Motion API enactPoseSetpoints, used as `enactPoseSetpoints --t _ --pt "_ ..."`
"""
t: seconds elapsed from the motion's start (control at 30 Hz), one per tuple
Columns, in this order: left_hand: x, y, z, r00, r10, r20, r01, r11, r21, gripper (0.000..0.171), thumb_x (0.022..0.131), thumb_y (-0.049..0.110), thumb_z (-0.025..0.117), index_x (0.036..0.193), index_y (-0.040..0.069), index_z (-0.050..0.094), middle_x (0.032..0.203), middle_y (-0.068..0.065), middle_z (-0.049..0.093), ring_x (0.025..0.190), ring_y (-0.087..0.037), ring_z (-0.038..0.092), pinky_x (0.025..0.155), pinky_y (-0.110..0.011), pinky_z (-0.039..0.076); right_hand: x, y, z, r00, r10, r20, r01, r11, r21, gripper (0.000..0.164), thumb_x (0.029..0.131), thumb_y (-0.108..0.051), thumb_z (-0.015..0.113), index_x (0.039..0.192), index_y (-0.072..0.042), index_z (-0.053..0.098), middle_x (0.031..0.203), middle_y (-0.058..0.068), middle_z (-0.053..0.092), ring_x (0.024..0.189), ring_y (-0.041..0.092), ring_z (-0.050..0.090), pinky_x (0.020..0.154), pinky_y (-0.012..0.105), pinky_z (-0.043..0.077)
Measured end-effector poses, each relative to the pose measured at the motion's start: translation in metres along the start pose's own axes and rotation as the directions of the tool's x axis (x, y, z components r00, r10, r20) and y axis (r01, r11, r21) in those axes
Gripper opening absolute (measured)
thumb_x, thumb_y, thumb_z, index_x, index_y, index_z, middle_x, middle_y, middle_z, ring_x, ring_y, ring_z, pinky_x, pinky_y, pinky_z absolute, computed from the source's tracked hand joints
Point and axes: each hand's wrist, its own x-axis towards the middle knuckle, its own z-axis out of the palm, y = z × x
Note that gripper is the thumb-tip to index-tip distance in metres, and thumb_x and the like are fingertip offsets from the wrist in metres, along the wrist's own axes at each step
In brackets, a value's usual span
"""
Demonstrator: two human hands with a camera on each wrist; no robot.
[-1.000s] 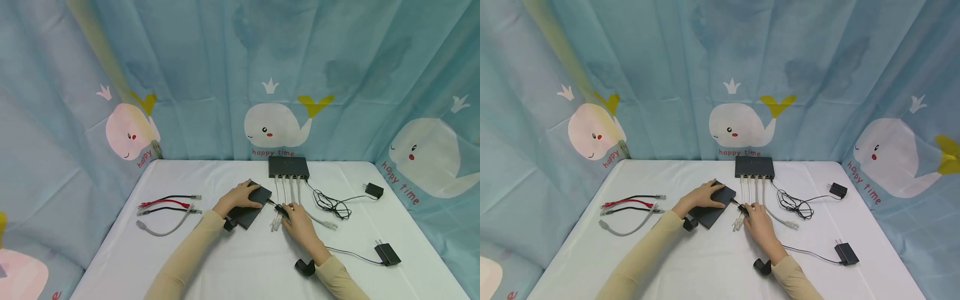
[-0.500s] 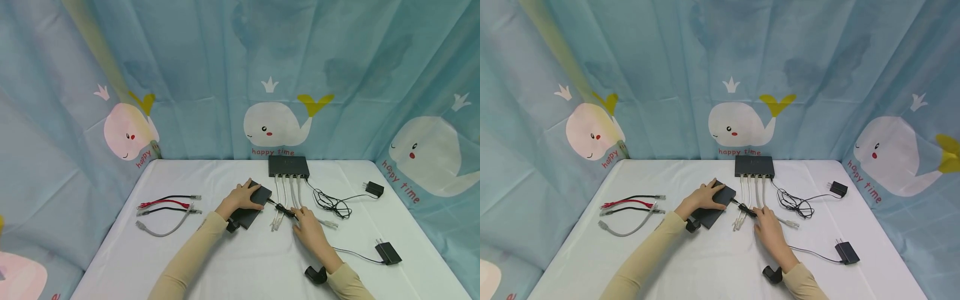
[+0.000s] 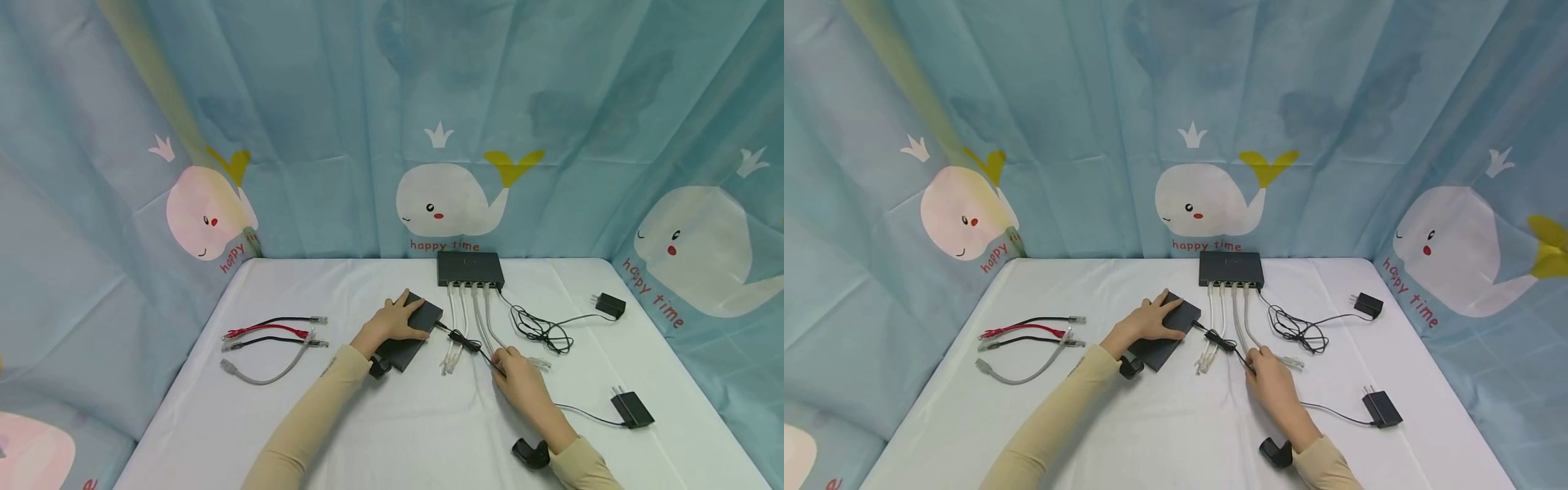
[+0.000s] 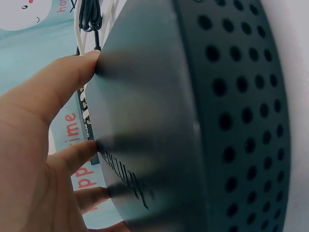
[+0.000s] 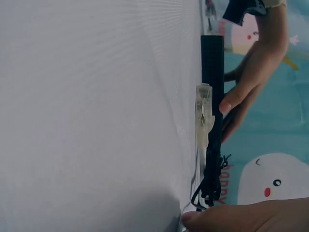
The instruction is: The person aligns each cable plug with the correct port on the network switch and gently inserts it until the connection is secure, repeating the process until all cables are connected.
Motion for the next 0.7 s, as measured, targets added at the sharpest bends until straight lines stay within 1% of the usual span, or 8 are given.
enactPoseSetpoints --t 0.1,0.2,0.37,0.57,0.7 --pt "-0.002 0.000 0.000 1.000 -0.014 0.000 0.014 1.000 0.001 0.085 0.077 0.064 0.060 0.147 0.032 0.025 0.156 -0.009 0.008 0.124 -0.040 0.035 0.072 -0.041 0.046 -0.001 0.001 -0.002 1.000 0.000 -0.011 0.000 1.000 0.010 0.008 0.079 -0.004 0.069 0.080 -0.007 0.062 0.070 0.000 0.053 0.055 0.008 0.043 0.047 0.026 0.036" --pt "-0.004 0.001 0.000 0.999 -0.039 0.001 0.039 0.999 0.005 0.085 0.078 0.064 0.060 0.147 0.031 0.024 0.156 -0.009 0.007 0.123 -0.039 0.035 0.071 -0.040 0.046 0.000 0.003 -0.004 1.000 0.004 -0.027 -0.003 1.000 0.021 0.004 0.081 -0.006 0.068 0.081 -0.008 0.063 0.068 -0.002 0.055 0.055 0.007 0.045 0.047 0.025 0.037" --pt "-0.007 0.002 0.002 0.996 -0.084 -0.024 0.085 0.996 0.019 0.085 0.077 0.065 0.059 0.147 0.032 0.025 0.156 -0.010 0.009 0.122 -0.041 0.036 0.069 -0.039 0.046 0.008 0.009 -0.006 0.999 -0.002 -0.044 0.003 1.000 0.026 0.004 0.082 -0.010 0.068 0.083 -0.009 0.065 0.065 -0.004 0.056 0.053 0.006 0.045 0.046 0.024 0.037" --pt "-0.008 0.001 0.006 0.987 -0.151 -0.064 0.153 0.987 0.041 0.085 0.077 0.067 0.057 0.147 0.031 0.025 0.155 -0.013 0.011 0.121 -0.043 0.038 0.071 -0.044 0.048 0.020 0.009 -0.004 0.999 -0.016 -0.045 0.018 0.999 0.036 0.004 0.084 -0.013 0.067 0.084 -0.009 0.065 0.064 -0.005 0.051 0.051 0.006 0.041 0.044 0.023 0.034" --pt "-0.009 0.001 0.008 0.978 -0.189 -0.092 0.196 0.979 0.063 0.085 0.077 0.069 0.055 0.147 0.031 0.026 0.154 -0.014 0.013 0.120 -0.044 0.040 0.070 -0.044 0.049 0.027 0.008 -0.003 0.997 -0.029 -0.065 0.031 0.999 0.036 0.005 0.084 -0.013 0.067 0.084 -0.009 0.065 0.062 -0.006 0.047 0.051 0.007 0.038 0.043 0.023 0.031"
